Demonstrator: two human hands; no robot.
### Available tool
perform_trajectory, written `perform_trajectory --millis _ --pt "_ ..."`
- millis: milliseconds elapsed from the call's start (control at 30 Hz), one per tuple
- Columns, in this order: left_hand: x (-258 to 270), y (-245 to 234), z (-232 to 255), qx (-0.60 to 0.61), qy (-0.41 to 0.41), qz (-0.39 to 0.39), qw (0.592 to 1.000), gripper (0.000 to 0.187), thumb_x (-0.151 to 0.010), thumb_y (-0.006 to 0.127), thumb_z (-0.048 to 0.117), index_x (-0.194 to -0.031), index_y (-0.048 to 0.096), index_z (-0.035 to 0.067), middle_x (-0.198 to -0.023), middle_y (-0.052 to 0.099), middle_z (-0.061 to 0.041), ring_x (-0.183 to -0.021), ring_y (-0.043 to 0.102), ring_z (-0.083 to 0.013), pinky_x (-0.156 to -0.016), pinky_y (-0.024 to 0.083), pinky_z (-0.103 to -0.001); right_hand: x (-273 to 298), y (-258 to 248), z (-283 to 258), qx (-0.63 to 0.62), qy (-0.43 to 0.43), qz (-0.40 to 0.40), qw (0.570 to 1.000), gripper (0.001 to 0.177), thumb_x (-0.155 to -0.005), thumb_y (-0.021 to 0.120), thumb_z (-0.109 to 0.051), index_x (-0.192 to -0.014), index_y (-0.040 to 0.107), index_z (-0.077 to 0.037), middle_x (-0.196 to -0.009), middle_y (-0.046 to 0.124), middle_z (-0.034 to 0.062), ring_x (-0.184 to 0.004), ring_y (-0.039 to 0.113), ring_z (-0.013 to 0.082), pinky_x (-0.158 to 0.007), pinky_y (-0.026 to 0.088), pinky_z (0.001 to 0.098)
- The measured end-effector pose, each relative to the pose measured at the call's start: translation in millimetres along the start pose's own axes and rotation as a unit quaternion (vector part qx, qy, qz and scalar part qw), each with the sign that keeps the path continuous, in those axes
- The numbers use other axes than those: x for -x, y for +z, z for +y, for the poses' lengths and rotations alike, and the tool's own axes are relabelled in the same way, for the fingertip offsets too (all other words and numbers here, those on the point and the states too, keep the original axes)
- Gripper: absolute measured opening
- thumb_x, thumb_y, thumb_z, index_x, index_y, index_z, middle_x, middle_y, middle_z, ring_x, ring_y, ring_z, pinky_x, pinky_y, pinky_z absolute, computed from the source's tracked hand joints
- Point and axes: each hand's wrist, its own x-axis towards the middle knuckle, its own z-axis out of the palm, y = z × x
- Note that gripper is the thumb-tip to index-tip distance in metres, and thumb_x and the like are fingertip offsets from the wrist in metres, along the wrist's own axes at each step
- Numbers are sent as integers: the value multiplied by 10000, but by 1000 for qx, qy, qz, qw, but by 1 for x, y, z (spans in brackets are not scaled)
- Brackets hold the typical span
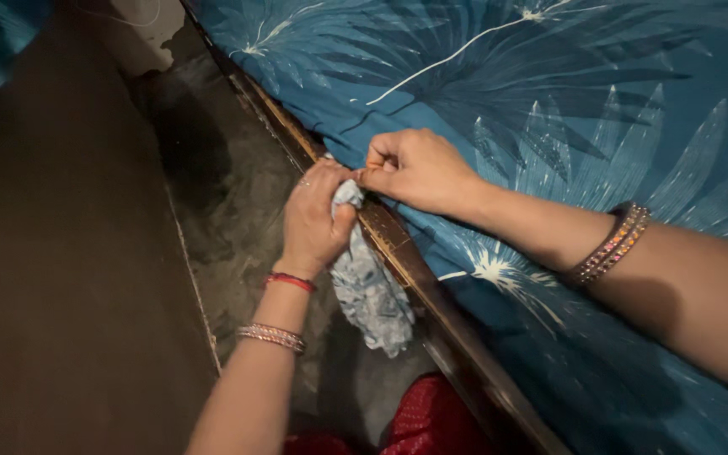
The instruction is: The person wipes the wooden side of a bed frame with a cloth, moving along the edge and into the corners.
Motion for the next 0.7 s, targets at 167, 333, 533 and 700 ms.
perform_trajectory --millis 167,333,533,700 --pt "-17 -4 -9 -56 -69 -16 996 208 -928 560 189 -1056 597 28 -1055 651 -221 -1055 627 -450 -922 504 -515 1 0 -6 36 -12 3 999 359 -829 739 -483 -782 734 -127 -644 694 43 -589 673 220 -551 474 386" --pt "-32 3 -29 -87 -194 -60 975 194 -950 531 185 -1065 584 38 -1037 656 -236 -1000 626 -462 -837 489 -532 4 -2 -13 52 0 -12 999 418 -839 720 -538 -782 721 -124 -637 688 44 -588 674 237 -559 474 396" --pt "-51 -1 -49 -91 -214 -85 969 280 -961 508 183 -1186 588 37 -1096 662 -254 -1027 619 -473 -872 481 -549 8 -6 -21 51 8 -26 998 423 -848 702 -546 -777 716 -129 -588 662 50 -551 653 244 -550 459 402" --pt "-65 2 -73 -129 -169 -92 973 296 -966 513 189 -1175 596 -3 -1360 572 -321 -1222 545 -491 -1019 443 -523 8 -6 -22 55 6 -23 998 423 -859 696 -536 -761 717 -125 -585 656 46 -538 646 248 -539 453 413"
